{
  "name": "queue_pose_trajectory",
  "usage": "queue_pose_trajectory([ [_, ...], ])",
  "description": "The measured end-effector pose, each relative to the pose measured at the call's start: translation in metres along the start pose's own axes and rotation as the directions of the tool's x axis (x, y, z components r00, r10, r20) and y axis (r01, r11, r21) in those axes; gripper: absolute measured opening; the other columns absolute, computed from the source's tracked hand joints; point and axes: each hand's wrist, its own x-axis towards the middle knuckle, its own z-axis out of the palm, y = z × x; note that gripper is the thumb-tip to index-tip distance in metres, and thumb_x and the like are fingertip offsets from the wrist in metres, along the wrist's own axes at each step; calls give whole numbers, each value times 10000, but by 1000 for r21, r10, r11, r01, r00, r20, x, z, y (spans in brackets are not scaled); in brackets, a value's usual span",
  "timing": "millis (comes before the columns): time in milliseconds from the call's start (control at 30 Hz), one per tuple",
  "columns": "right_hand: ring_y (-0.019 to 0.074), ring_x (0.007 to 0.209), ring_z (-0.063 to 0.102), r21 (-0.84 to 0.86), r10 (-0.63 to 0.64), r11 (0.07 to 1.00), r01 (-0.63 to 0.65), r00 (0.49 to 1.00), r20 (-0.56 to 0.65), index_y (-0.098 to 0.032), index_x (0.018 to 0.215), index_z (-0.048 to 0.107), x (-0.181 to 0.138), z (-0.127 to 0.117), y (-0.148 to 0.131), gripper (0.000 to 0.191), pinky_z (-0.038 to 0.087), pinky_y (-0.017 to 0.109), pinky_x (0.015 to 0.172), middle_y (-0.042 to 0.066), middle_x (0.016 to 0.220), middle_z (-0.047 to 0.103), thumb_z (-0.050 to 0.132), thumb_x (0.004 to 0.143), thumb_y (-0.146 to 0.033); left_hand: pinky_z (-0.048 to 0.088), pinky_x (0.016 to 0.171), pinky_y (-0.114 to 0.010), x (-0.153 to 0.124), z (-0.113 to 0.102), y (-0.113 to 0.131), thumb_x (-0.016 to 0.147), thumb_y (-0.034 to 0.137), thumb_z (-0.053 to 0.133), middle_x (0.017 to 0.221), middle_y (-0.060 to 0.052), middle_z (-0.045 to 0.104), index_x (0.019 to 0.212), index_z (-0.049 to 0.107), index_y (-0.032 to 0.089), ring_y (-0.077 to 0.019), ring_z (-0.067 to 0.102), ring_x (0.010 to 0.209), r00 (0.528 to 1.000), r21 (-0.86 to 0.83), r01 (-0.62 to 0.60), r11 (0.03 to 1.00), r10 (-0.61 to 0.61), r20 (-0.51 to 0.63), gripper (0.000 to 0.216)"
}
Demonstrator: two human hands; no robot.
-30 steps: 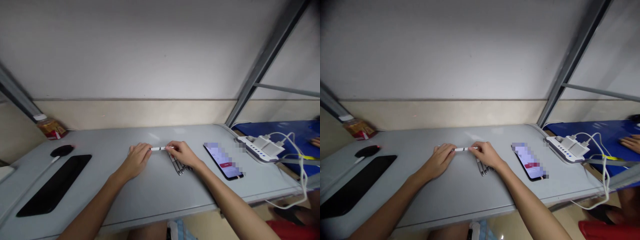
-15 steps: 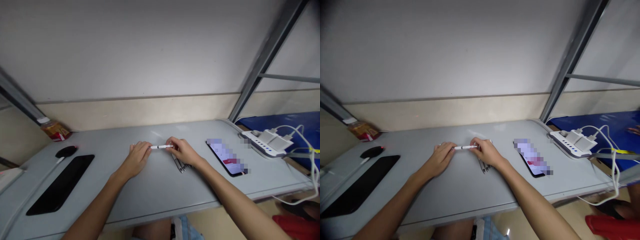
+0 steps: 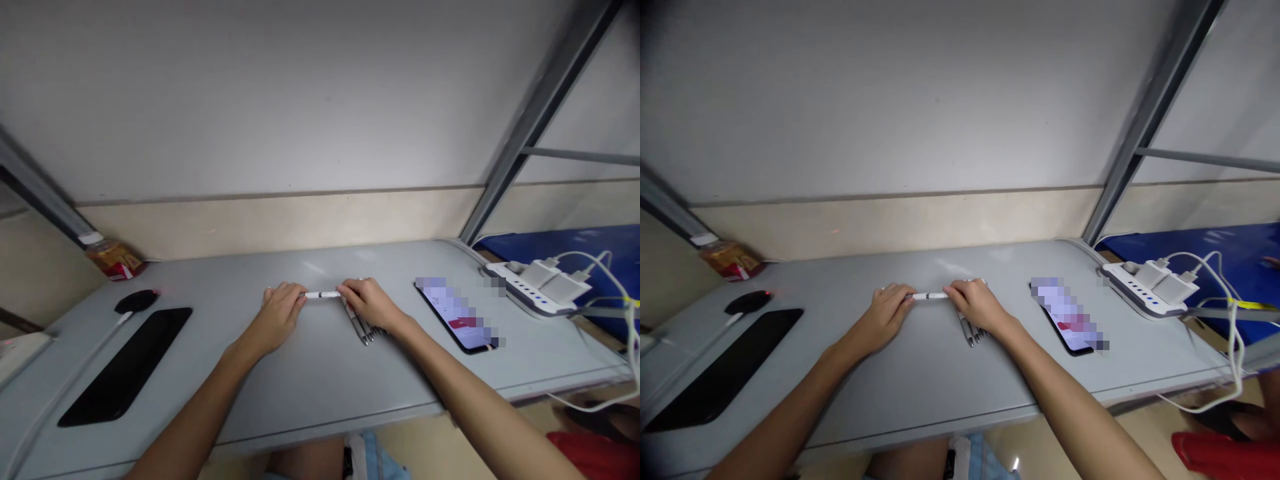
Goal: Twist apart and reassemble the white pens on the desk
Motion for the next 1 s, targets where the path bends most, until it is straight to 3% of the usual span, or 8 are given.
queue_pose_trajectory([
  [133, 110, 598, 514, 78, -31, 996, 33, 999, -29, -216, 1065, 625, -1, 0, -2, 301, 386, 226, 602, -18, 704, 594, 625, 841, -418, 337, 824, -365, 1, 0, -1, 988, 336, 286, 886, -23, 599, 957, 538, 216, -195, 518, 885, 1000, 9, -11, 1000, 11, 2, 281],
  [333, 91, 510, 387, 314, 99, 943, -114, 993, 63, -165, 789, 641, -2, 3, -5, 358, 288, 214, 476, -27, 576, 446, 516, 882, -488, 334, 750, -340, 0, 2, 0, 980, 252, 313, 824, -25, 612, 902, 551, 192, -178, 495, 801, 986, 101, -134, 986, 143, -90, 257],
  [500, 60, 393, 249, 578, 178, 733, -357, 922, 343, -153, 741, 587, -2, 2, -5, 408, 189, 201, 385, -75, 461, 344, 513, 862, -535, 291, 661, -334, 0, 2, 3, 948, 157, 357, 696, -32, 578, 778, 565, 172, -181, 440, 697, 930, 339, -202, 919, 289, -227, 269],
  [600, 54, 358, 236, 686, 183, 583, -436, 893, 412, -148, 729, 588, -2, 3, -5, 388, 172, 201, 367, -83, 424, 342, 548, 845, -516, 275, 641, -331, 0, 0, 6, 943, 156, 375, 668, -32, 562, 776, 577, 168, -180, 431, 672, 903, 404, -204, 892, 330, -273, 262],
  [733, 67, 432, 386, 800, 252, 520, -300, 948, 192, -137, 748, 627, 3, 7, -6, 293, 256, 193, 397, -31, 523, 494, 641, 805, -424, 328, 742, -334, 0, 0, 10, 960, 208, 365, 856, -52, 606, 1006, 571, 163, -184, 506, 809, 931, 290, -173, 941, 252, -264, 216],
  [833, 83, 607, 501, 917, 366, 386, -96, 929, -57, -156, 765, 614, 8, 8, -5, 205, 386, 180, 498, -6, 721, 560, 692, 770, -347, 340, 863, -350, -1, -2, 9, 964, 258, 362, 1064, -75, 590, 1181, 484, 176, -189, 529, 985, 955, 163, -128, 978, 166, -245, 262],
  [933, 92, 626, 514, 989, 410, 144, -19, 911, -42, -197, 848, 585, 11, 3, 1, 188, 443, 202, 540, -15, 766, 558, 655, 800, -365, 342, 888, -373, 0, -4, 1, 956, 299, 362, 1088, -82, 589, 1187, 472, 177, -209, 528, 1018, 963, 173, -14, 985, 60, -264, 283],
  [1000, 68, 484, 406, 999, 387, 21, -40, 921, 29, -229, 899, 559, 10, -2, 5, 172, 352, 174, 428, -50, 646, 487, 624, 827, -370, 353, 870, -391, 2, -4, -5, 948, 326, 363, 1085, -93, 599, 1173, 490, 177, -239, 526, 1022, 959, 245, 109, 963, -38, -280, 298],
])
